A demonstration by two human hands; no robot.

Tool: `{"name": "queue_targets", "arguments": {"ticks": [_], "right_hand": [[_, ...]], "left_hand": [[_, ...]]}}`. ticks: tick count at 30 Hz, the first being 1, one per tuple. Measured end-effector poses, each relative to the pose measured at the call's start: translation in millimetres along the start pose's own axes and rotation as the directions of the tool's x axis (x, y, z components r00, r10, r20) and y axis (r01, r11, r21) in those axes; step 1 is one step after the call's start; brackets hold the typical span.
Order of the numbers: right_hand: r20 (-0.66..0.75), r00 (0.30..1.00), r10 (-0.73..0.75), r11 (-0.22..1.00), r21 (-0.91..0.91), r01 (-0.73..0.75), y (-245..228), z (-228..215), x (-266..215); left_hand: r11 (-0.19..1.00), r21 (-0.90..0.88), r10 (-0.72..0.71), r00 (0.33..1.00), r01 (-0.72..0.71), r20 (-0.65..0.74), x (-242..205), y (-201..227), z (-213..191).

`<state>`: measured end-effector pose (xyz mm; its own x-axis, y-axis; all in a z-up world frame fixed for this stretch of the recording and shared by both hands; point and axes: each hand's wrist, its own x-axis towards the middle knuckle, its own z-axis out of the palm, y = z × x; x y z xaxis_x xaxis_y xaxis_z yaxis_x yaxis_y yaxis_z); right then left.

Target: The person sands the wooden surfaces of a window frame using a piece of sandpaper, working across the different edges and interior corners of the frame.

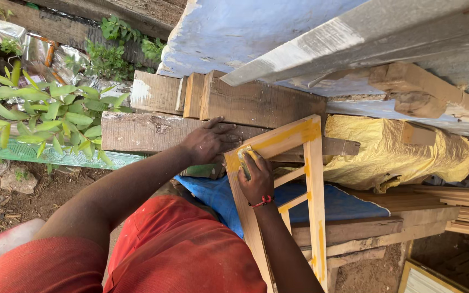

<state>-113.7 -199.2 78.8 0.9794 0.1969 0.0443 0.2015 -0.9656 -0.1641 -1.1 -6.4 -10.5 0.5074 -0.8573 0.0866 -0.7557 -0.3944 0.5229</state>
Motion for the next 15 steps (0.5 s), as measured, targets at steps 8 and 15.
{"name": "queue_targets", "arguments": {"ticks": [8,15], "right_hand": [[0.093,0.996,0.005,0.999,-0.033,-0.002,-10,-17,14],[0.135,0.962,0.238,0.970,0.008,-0.241,5,-34,36]], "left_hand": [[0.999,0.029,0.025,0.999,-0.024,-0.023,-3,-1,0],[1.000,-0.025,0.016,0.999,-0.017,-0.034,-4,1,-5]]}}
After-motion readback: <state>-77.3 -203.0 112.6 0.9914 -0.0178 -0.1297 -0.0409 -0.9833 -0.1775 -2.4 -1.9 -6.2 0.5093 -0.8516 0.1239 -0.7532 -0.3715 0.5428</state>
